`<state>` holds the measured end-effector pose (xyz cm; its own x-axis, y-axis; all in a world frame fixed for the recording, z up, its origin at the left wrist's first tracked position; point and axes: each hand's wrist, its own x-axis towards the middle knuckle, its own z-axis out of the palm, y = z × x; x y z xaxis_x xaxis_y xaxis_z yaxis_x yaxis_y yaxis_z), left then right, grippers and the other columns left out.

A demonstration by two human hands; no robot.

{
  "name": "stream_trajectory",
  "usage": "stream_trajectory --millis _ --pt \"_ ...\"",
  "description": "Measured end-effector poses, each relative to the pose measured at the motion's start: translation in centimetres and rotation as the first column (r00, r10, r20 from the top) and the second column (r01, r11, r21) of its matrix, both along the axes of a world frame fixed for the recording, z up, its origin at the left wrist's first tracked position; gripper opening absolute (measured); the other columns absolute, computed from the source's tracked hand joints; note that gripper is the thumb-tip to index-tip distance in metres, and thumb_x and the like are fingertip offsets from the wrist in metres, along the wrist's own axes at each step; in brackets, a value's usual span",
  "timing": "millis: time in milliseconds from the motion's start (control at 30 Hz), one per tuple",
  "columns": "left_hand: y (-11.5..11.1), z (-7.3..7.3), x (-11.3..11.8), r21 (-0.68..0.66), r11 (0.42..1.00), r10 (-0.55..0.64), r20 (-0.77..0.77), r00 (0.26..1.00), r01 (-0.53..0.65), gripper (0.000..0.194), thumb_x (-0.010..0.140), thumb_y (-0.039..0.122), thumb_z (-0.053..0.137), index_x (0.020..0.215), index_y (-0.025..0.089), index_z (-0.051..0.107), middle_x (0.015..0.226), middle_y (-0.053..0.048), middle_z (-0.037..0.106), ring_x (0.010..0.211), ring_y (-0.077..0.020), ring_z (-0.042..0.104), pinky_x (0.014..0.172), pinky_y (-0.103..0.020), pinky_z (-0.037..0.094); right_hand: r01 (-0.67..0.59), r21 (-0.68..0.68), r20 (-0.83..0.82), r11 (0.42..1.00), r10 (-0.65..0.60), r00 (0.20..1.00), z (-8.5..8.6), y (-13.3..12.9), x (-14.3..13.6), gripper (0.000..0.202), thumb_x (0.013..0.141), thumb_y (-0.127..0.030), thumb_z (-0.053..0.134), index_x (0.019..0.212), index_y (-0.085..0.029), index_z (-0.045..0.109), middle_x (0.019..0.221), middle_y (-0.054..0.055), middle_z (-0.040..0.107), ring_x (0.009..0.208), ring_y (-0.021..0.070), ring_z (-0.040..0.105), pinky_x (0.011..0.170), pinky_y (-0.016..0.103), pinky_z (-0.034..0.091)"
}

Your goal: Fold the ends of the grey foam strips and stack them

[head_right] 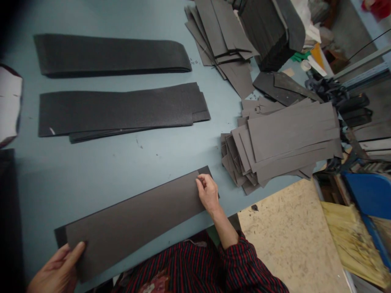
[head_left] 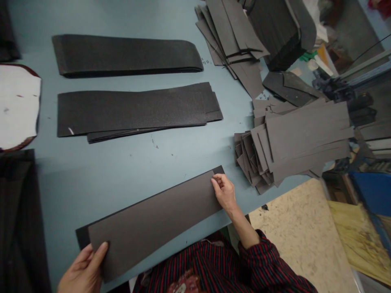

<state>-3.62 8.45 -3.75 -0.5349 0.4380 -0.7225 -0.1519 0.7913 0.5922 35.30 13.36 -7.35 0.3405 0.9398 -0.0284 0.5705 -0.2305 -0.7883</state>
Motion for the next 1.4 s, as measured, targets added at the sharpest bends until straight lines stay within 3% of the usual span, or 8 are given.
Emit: stream_trajectory --millis 200,400,700,933,1133,1400 --pt "0.2 -0.2 0.5 0.002 0.998 0.062 -0.018 0.998 -0.062 0.05 0.062 0.033 0.079 0.108 0.023 0.063 0.082 0.004 0.068 0.072 -0.012 0.061 0.075 -0.021 0.052 0.02 0.02 -0.009 1.0 -0.02 1.0 -0.2 0.3 -0.2 0.014 0.091 -0.034 0.053 0.096 -0.023 0.06 0.076 0.0 0.054 0.063 0.015 0.048 0.066 0.03 0.041" --pt "0.7 0.1 0.8 -0.035 0.994 0.098 -0.018 0.995 -0.099 0.042 0.064 0.033 0.077 0.103 0.022 0.065 0.077 0.004 0.066 0.071 -0.0118 0.06 0.083 -0.024 0.052 0.044 0.03 -0.069 0.999 -0.042 0.997 -0.3 0.2 -0.1 0.013 0.09 -0.033 0.055 0.096 -0.023 0.06 0.077 -0.001 0.054 0.065 0.015 0.048 0.066 0.029 0.041" --pt "-0.4 -1.8 -0.7 0.017 0.996 0.092 0.07 0.993 -0.093 0.038 0.064 0.03 0.079 0.1 0.025 0.065 0.079 0.006 0.067 0.073 -0.0099 0.059 0.089 -0.019 0.048 0.074 -0.005 -0.11 0.997 -0.074 0.991 -0.6 0.3 -0.2 0.016 0.089 -0.036 0.055 0.096 -0.023 0.06 0.076 0.0 0.054 0.065 0.0154 0.048 0.065 0.029 0.041" --pt "0.4 -0.3 0.3 -0.015 0.992 0.124 0.09 0.988 -0.123 0.035 0.062 0.028 0.079 0.094 0.025 0.064 0.076 0.007 0.065 0.069 -0.0075 0.057 0.087 -0.017 0.048 0.079 -0.021 -0.124 0.997 -0.081 0.989 -0.8 0.4 -0.1 0.015 0.089 -0.035 0.056 0.096 -0.023 0.06 0.072 -0.002 0.051 0.063 0.0153 0.047 0.064 0.029 0.041" --pt "1.0 1.0 1.2 -0.017 0.999 0.045 0.071 0.996 -0.044 0.033 0.06 0.034 0.078 0.087 0.023 0.064 0.075 0.004 0.064 0.07 -0.0119 0.058 0.079 -0.021 0.052 0.082 -0.021 -0.127 0.996 -0.084 0.988 -0.9 0.4 -0.1 0.015 0.088 -0.035 0.056 0.096 -0.023 0.06 0.072 -0.001 0.053 0.063 0.0153 0.047 0.064 0.029 0.041" --pt "1.1 1.0 1.4 -0.011 0.997 0.082 0.082 0.993 -0.082 0.028 0.062 0.03 0.076 0.087 0.022 0.064 0.074 0.005 0.064 0.081 -0.0128 0.062 0.081 -0.018 0.05 0.091 -0.041 -0.125 0.995 -0.096 0.987 -0.9 0.5 0.0 0.016 0.087 -0.036 0.057 0.096 -0.023 0.06 0.07 -0.002 0.051 0.063 0.0152 0.047 0.063 0.028 0.04"
